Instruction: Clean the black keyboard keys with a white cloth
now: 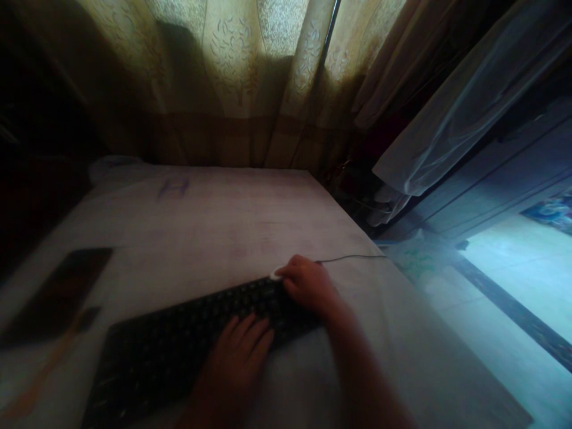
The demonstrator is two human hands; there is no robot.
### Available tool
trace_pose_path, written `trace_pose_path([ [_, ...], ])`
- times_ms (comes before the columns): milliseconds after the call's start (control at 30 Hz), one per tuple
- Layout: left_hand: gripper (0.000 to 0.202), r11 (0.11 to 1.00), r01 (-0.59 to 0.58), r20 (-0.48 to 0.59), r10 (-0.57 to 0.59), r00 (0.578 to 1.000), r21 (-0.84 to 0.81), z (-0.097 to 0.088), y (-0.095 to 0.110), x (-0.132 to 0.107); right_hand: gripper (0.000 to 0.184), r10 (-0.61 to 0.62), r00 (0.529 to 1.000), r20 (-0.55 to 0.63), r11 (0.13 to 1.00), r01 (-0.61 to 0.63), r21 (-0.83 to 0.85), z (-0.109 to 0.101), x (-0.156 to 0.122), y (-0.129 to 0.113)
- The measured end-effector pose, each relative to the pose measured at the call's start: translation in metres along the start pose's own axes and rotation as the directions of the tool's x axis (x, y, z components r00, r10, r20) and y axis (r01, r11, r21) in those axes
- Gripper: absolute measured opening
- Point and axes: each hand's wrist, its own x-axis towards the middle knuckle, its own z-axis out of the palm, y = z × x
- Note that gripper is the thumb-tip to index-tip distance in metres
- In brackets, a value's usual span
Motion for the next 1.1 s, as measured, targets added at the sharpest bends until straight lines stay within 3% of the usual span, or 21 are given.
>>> trace_pose_path([
  [300,0.037,1.000,0.003,0.001,-0.003,1.000,0.003,0.001,0.001,0.000,0.035,0.060,0.998,-0.007,0.997,-0.060,-0.049,-0.002,0.001,0.012],
  [567,0.039,1.000,0.006,0.012,-0.006,1.000,0.004,0.001,0.002,-0.001,0.034,-0.041,0.998,-0.054,0.997,0.037,-0.068,0.004,0.001,-0.006],
  [800,0.038,1.000,0.014,0.024,-0.014,1.000,-0.006,-0.001,0.002,0.000,0.033,-0.052,0.998,0.032,0.988,0.056,-0.141,0.003,0.000,-0.011],
  [967,0.041,1.000,0.024,-0.003,-0.024,1.000,-0.010,-0.001,0.003,0.000,0.031,-0.068,0.997,0.033,0.979,0.073,-0.189,-0.002,-0.002,-0.017],
  [1100,0.040,0.998,0.037,0.044,-0.035,0.998,-0.045,-0.002,0.003,-0.001,0.031,-0.077,0.995,0.063,0.972,0.089,-0.216,-0.002,-0.004,-0.021],
])
